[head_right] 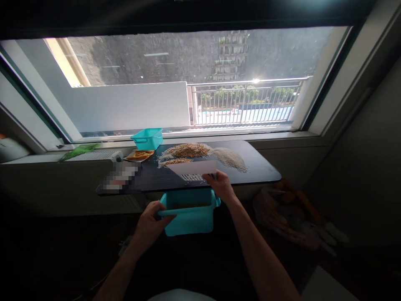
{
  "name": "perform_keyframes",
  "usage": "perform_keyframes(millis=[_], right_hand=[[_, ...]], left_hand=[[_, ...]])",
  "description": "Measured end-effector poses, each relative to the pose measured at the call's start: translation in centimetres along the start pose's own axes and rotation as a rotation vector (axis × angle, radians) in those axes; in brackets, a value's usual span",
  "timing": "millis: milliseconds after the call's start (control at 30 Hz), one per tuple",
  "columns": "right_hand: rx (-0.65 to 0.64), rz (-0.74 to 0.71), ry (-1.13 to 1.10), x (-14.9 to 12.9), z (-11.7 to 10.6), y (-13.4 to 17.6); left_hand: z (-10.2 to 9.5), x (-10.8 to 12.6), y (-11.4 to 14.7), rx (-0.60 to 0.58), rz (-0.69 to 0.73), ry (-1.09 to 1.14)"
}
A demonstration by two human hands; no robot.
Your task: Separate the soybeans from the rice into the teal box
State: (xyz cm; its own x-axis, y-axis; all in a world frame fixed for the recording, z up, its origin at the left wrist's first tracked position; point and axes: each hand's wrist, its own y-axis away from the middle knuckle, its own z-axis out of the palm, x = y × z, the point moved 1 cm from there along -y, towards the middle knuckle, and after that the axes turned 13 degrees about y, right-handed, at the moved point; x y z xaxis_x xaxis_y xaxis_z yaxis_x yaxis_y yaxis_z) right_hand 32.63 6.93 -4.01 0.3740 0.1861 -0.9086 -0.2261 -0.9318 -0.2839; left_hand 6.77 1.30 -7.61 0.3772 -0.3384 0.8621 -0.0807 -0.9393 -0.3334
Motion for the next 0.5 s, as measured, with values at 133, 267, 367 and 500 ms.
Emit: perform_keyframes(millis=[133,267,367,500], right_hand=[[-0.068,0.049,-0.058,-0.5,0.1,0.7],[-0.012,0.058,-0.087,-0.5,-0.7,0.7],[0.099,0.056,-0.07,-0.3,-1.3,0.1],[0.11,0.053,-0.042,0.1,-1.3,-0.7]], left_hand=[[-0.1,-0.3,-0.2,-0.011,-0.001,-0.006],[-0.2,-0.4,-0.3,-0.017,-0.001,-0.008],[-0.1,-0.2,-0.1,-0.006,-0.006,-0.009],[-0.1,0.3,0.2,0.002,-0.009,-0.007]])
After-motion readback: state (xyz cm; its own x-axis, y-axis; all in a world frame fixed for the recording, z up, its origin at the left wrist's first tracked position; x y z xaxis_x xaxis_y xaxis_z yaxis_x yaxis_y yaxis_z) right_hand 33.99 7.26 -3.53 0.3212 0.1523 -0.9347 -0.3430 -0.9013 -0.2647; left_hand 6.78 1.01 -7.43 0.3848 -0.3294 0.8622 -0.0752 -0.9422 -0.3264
